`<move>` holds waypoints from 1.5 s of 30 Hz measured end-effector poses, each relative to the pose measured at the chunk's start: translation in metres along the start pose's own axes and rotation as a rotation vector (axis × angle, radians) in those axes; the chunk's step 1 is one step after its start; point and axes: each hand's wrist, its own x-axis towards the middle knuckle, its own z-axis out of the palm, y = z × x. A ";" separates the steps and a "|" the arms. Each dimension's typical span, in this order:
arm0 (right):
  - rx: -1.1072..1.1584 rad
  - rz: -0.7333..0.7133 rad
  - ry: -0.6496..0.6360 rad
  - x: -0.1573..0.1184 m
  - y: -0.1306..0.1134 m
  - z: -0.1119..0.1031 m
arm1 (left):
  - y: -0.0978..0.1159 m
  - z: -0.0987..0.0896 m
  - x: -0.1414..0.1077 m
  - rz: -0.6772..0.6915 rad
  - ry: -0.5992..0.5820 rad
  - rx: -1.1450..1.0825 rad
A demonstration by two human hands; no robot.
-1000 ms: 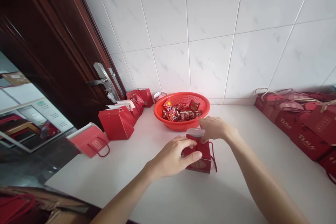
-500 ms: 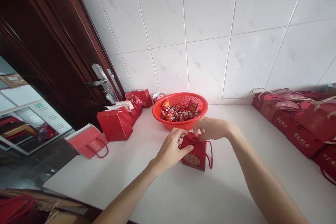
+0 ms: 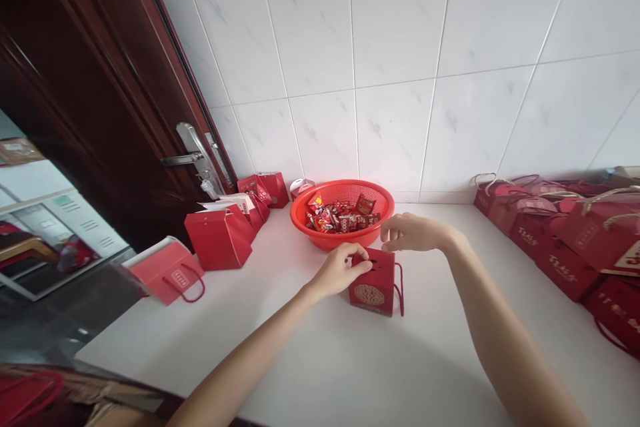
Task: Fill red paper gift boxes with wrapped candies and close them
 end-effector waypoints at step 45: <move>0.338 0.260 0.091 0.000 0.017 0.061 | 0.007 -0.025 -0.018 -0.533 -0.027 -0.562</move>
